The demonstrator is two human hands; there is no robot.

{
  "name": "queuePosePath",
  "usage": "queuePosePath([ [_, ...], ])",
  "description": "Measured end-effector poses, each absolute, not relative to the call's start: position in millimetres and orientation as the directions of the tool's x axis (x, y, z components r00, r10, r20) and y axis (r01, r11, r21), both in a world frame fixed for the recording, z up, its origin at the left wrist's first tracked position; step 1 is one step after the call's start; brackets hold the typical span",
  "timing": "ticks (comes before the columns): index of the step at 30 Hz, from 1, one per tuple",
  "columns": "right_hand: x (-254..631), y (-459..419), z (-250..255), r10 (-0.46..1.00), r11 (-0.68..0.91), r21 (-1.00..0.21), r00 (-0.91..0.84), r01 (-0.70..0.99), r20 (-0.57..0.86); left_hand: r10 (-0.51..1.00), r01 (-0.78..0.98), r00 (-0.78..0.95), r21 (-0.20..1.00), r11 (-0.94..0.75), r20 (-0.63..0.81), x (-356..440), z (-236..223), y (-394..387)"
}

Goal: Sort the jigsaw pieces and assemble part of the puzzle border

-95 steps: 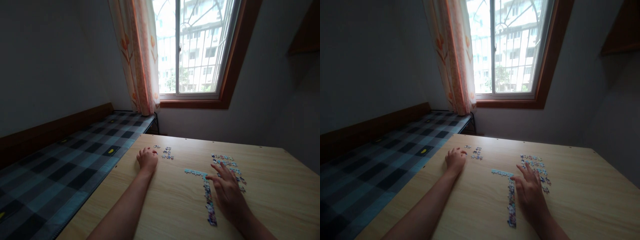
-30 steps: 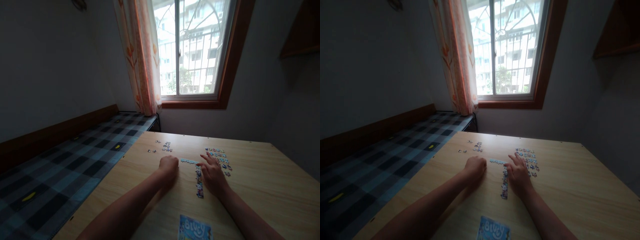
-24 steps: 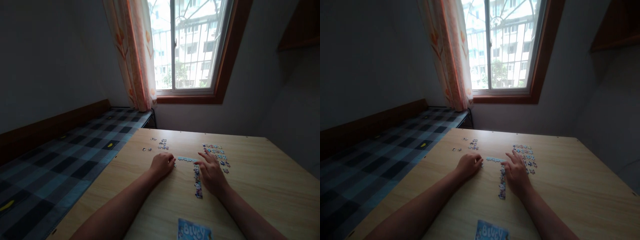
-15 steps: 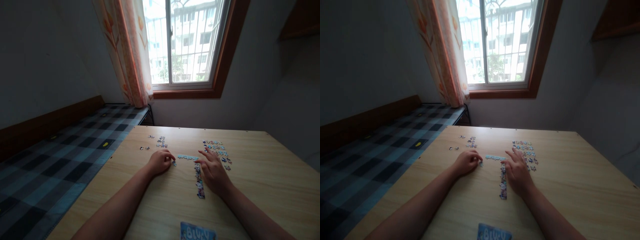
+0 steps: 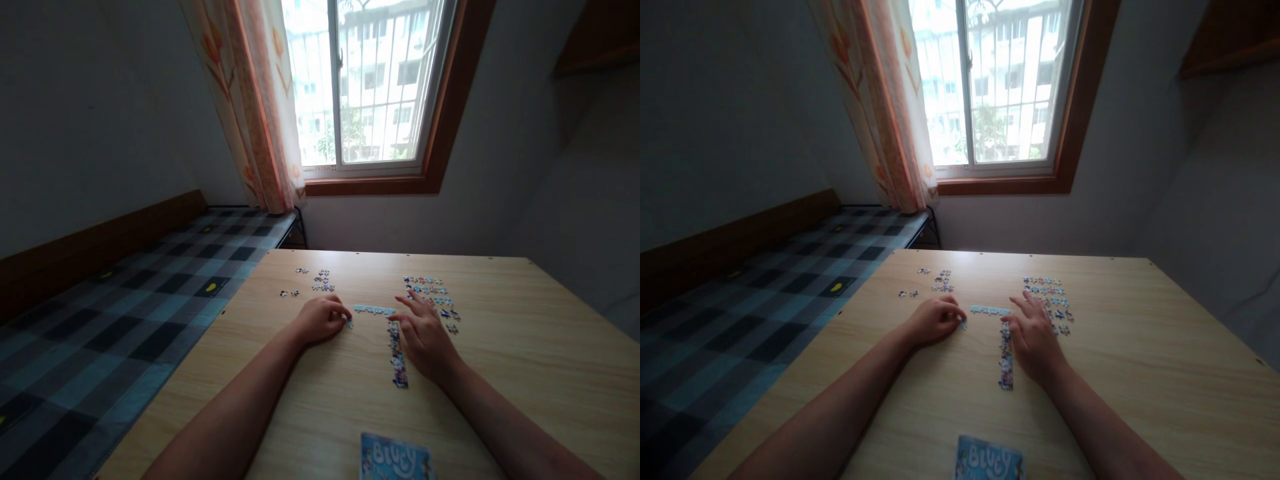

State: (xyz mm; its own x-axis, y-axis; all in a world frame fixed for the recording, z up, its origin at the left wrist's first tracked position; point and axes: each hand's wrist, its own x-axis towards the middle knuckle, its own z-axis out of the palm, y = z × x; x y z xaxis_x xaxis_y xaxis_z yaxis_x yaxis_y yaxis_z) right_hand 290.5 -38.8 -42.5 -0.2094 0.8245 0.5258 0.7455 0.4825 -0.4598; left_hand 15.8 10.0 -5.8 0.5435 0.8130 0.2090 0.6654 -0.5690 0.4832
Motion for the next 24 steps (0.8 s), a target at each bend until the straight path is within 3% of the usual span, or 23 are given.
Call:
queuePosePath([
  [24, 284.1, -34.7, -39.3, 0.876, 0.433, -0.394, -0.275, 0.811, 0.397, 0.790, 0.689, 0.588, 0.403, -0.602, 0.174, 17.2, -5.5, 16.1],
])
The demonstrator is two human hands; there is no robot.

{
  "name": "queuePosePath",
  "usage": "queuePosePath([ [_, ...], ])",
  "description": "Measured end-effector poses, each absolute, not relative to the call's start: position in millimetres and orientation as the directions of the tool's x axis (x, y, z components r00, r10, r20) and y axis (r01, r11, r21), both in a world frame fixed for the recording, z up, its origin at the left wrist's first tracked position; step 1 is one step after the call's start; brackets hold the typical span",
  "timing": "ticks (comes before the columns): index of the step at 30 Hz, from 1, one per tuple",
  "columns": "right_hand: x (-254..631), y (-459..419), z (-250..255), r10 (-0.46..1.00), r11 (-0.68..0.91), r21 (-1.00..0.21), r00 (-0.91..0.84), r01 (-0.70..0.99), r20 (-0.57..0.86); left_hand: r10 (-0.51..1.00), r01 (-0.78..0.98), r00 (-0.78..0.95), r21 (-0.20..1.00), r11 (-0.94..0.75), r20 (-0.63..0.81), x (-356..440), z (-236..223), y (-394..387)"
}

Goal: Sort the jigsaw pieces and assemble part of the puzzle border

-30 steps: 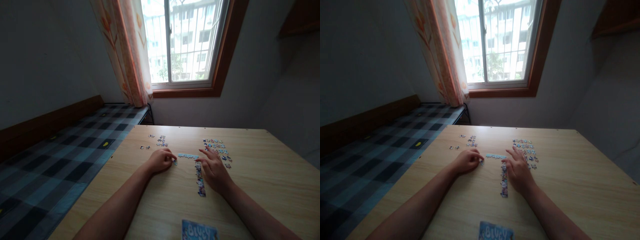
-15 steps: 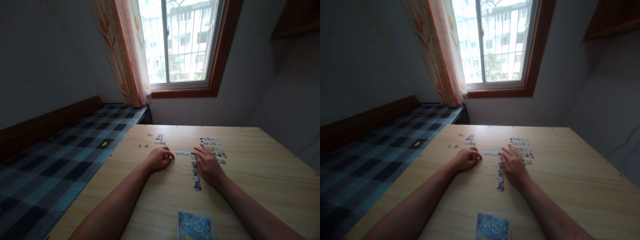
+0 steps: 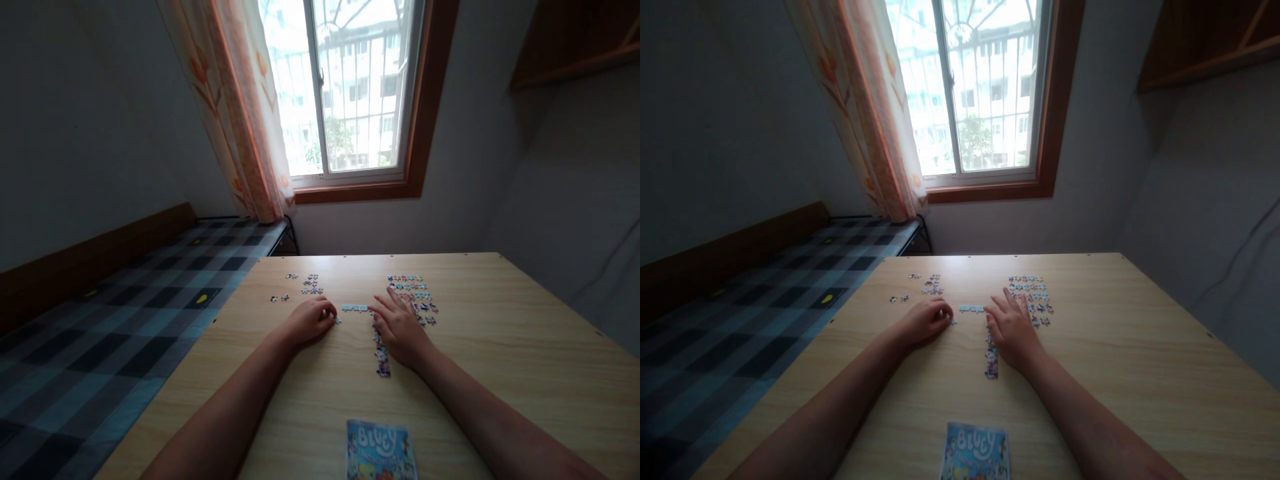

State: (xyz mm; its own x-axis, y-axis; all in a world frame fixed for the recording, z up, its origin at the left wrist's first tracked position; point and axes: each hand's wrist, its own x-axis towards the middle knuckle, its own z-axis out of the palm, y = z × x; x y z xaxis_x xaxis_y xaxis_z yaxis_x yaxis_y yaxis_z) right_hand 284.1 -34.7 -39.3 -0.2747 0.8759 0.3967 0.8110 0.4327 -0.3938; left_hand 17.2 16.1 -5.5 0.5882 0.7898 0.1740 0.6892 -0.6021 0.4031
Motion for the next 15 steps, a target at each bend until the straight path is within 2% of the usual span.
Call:
queuePosePath([
  [10, 280.3, -35.6, -36.9, 0.890, 0.396, -0.389, -0.243, 0.832, 0.386, 0.788, 0.737, 0.577, 0.281, -0.615, 0.214, 20.9, -1.8, 11.2],
  [15, 279.8, -36.1, -34.7, 0.896, 0.390, -0.386, -0.246, 0.836, 0.371, 0.795, 0.743, 0.567, 0.285, -0.606, 0.215, 23.7, -2.9, 10.2],
])
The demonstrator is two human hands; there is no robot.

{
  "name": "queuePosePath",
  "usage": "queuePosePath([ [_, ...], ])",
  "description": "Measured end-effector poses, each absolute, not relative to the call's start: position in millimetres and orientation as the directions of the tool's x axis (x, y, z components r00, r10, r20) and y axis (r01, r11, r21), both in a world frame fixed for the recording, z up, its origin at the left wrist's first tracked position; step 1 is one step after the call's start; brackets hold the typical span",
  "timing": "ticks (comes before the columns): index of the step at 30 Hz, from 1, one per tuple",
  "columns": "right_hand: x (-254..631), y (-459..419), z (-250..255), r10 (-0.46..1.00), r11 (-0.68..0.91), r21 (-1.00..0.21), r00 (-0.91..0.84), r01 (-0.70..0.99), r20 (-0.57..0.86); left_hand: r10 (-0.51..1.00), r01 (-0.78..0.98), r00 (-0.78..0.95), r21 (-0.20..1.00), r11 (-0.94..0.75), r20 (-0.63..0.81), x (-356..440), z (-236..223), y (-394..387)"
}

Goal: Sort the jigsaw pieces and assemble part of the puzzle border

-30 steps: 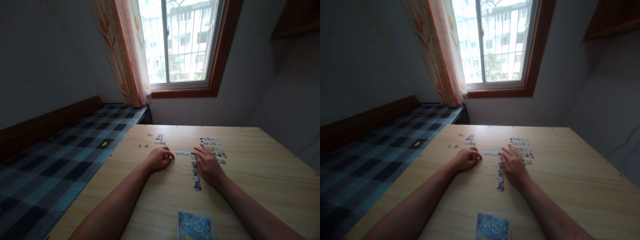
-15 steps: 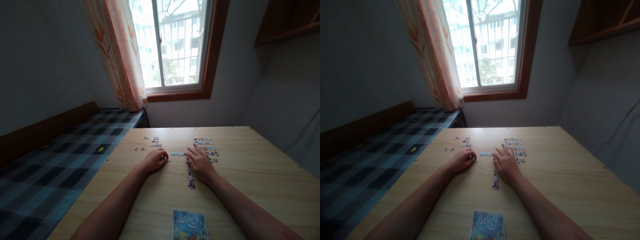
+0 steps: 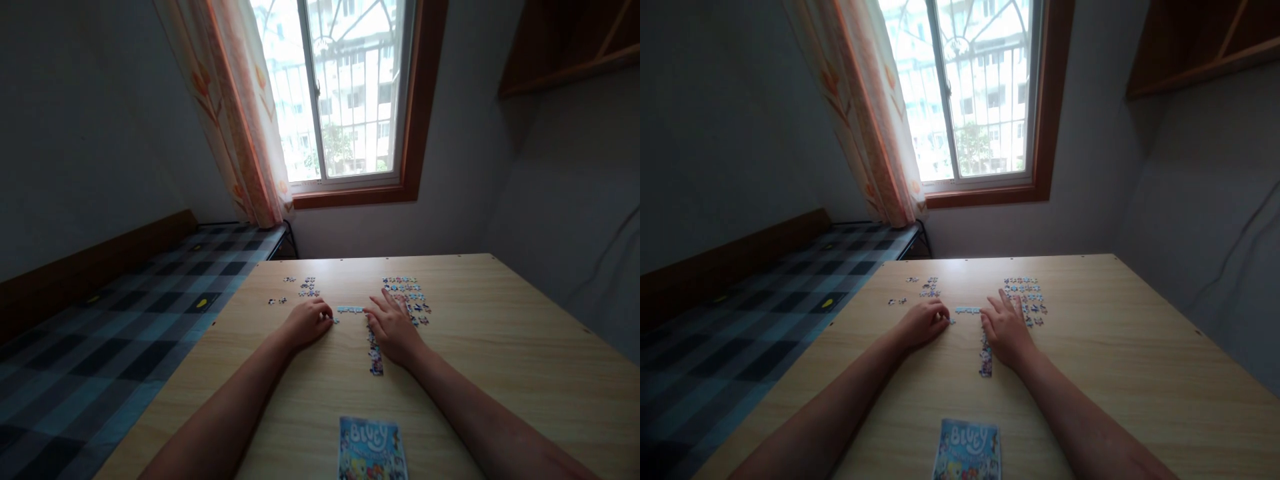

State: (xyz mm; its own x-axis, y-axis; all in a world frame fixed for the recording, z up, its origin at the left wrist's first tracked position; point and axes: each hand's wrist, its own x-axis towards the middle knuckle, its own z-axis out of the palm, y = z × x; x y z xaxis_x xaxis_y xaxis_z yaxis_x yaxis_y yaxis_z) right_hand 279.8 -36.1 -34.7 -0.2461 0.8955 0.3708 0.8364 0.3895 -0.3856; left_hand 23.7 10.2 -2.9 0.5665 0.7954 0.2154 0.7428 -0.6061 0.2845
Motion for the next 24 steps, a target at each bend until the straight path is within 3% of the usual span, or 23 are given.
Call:
queuePosePath([
  [24, 278.6, -36.0, -34.5, 0.885, 0.400, -0.391, -0.238, 0.829, 0.400, 0.793, 0.776, 0.497, 0.229, -0.588, 0.353, 39.9, -16.4, 17.1],
])
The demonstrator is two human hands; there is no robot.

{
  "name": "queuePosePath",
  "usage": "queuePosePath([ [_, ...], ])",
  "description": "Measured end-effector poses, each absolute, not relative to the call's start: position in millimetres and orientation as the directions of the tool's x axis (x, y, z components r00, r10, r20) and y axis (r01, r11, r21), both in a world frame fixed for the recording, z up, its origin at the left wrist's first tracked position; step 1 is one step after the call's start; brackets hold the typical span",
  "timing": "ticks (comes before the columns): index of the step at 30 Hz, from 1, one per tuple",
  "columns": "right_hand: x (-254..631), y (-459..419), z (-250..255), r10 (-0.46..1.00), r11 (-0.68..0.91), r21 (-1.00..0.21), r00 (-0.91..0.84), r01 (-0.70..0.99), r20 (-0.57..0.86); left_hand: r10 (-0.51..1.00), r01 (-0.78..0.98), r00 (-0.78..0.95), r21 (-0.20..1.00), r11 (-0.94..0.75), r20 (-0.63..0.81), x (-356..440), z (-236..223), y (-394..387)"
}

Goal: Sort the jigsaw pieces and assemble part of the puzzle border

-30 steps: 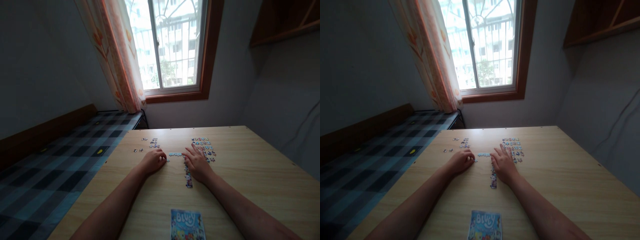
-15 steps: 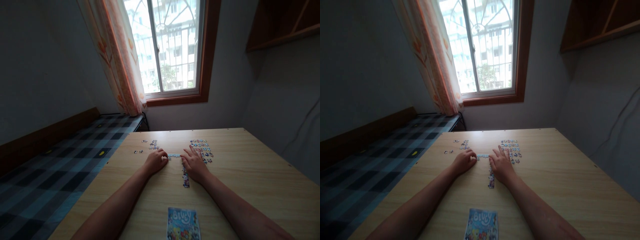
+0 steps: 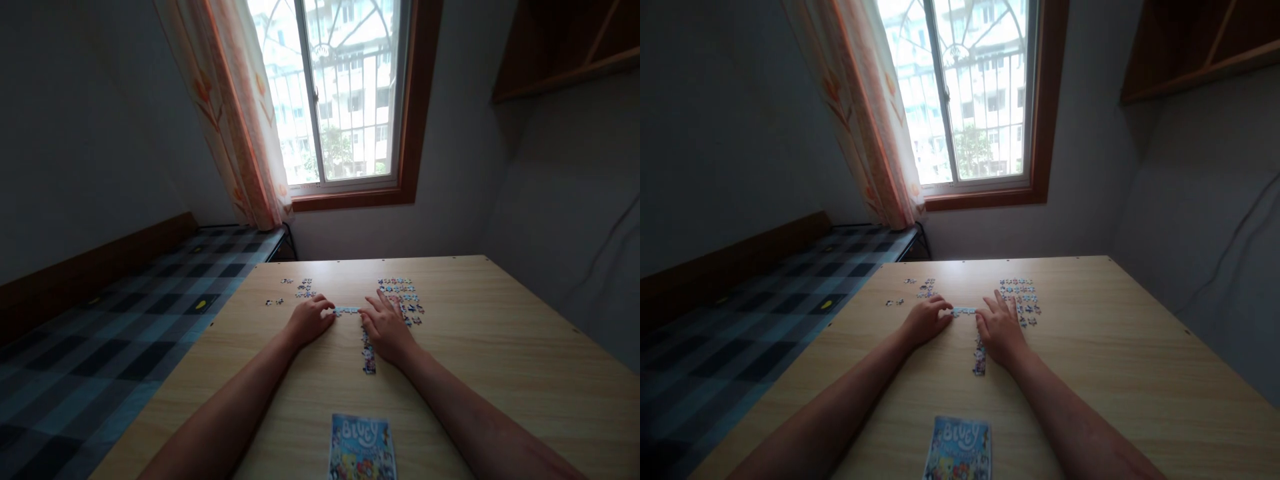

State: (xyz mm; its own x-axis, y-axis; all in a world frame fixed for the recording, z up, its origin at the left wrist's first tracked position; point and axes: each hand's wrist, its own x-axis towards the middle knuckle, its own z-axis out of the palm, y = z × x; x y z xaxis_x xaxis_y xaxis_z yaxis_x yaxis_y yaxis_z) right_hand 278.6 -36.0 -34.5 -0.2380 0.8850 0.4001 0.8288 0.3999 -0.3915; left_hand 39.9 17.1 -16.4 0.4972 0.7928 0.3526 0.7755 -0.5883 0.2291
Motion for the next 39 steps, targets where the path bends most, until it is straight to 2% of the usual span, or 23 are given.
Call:
queuePosePath([
  [8, 279.0, -36.3, -33.3, 0.888, 0.397, -0.404, -0.235, 0.824, 0.394, 0.753, 0.717, 0.543, 0.262, -0.646, 0.372, 37.0, -21.3, 23.2],
  [19, 281.6, -37.7, -32.1, 0.879, 0.413, -0.409, -0.238, 0.814, 0.414, 0.772, 0.748, 0.538, 0.230, -0.623, 0.339, 41.1, -19.7, 21.5],
  [26, 284.0, -39.1, -33.2, 0.873, 0.420, -0.407, -0.239, 0.811, 0.424, 0.784, 0.748, 0.509, 0.267, -0.608, 0.356, 36.5, -22.7, 21.1],
  [33, 287.3, -40.4, -35.1, 0.830, 0.291, -0.363, -0.045, 0.885, 0.555, 0.781, 0.744, 0.509, 0.271, -0.610, 0.362, 33.0, -22.3, 24.4],
  [39, 286.7, -41.6, -34.5, 0.868, 0.264, -0.331, -0.074, 0.906, 0.490, 0.772, 0.739, 0.529, 0.255, -0.623, 0.352, 33.5, -21.9, 23.8],
])
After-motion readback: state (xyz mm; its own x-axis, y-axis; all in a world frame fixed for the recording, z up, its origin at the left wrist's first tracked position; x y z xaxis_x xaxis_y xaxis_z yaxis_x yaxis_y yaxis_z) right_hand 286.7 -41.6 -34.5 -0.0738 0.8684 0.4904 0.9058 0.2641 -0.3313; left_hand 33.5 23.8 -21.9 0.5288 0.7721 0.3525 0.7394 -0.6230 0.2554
